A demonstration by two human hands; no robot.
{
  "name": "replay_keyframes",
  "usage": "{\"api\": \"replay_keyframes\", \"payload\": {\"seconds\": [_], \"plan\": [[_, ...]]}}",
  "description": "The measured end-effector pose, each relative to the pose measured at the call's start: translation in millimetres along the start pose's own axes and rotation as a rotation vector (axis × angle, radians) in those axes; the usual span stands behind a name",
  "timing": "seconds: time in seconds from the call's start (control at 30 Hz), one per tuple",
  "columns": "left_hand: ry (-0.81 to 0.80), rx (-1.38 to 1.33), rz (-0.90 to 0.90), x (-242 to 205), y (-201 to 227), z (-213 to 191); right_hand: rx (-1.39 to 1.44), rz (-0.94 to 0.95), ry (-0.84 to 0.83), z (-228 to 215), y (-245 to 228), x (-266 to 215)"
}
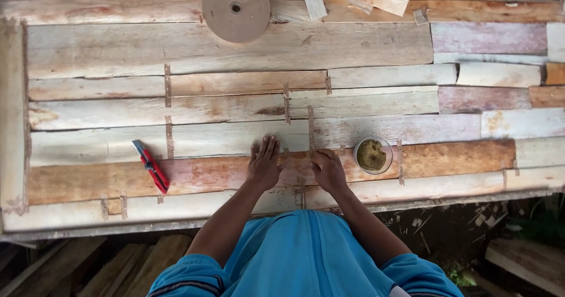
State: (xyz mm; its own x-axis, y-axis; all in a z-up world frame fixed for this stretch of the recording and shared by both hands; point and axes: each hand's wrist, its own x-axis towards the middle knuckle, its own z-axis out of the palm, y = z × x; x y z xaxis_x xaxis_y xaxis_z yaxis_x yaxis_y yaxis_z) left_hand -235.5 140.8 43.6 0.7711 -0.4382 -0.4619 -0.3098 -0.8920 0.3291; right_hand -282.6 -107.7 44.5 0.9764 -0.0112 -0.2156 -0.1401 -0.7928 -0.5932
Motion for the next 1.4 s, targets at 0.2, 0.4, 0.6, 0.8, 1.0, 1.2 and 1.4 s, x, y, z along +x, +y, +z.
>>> {"api": "replay_keyframes", "payload": {"seconds": [0.2, 0.4, 0.6, 0.8, 1.0, 1.2, 1.4], "plan": [[-0.079, -0.013, -0.153, -31.9, 11.7, 2.3, -0.035, -0.030, -0.097, -20.6, -25.3, -3.9], [-0.011, -0.069, -0.276, -75.4, 25.4, 18.8, -0.252, -0.177, -0.135, -13.2, -23.8, -12.8], [-0.004, -0.165, -0.326, -90.6, 29.1, 26.4, -0.287, -0.114, -0.238, -24.8, -44.1, -18.4], [0.116, -0.306, -0.388, -52.8, -1.7, -10.5, -0.166, -0.028, -0.165, -20.9, -36.5, 14.2], [0.235, -0.639, -0.412, 10.0, -48.1, -57.1, 0.042, 0.134, -0.087, -4.1, -52.0, 101.7], [0.287, -1.438, -0.454, 75.1, -87.5, -152.8, 0.218, 0.197, 0.038, -6.1, -112.1, 219.9], [0.340, -2.090, -0.365, 175.3, -106.6, -182.3, 0.258, 0.239, 0.170, -22.0, -151.0, 326.3]]}}
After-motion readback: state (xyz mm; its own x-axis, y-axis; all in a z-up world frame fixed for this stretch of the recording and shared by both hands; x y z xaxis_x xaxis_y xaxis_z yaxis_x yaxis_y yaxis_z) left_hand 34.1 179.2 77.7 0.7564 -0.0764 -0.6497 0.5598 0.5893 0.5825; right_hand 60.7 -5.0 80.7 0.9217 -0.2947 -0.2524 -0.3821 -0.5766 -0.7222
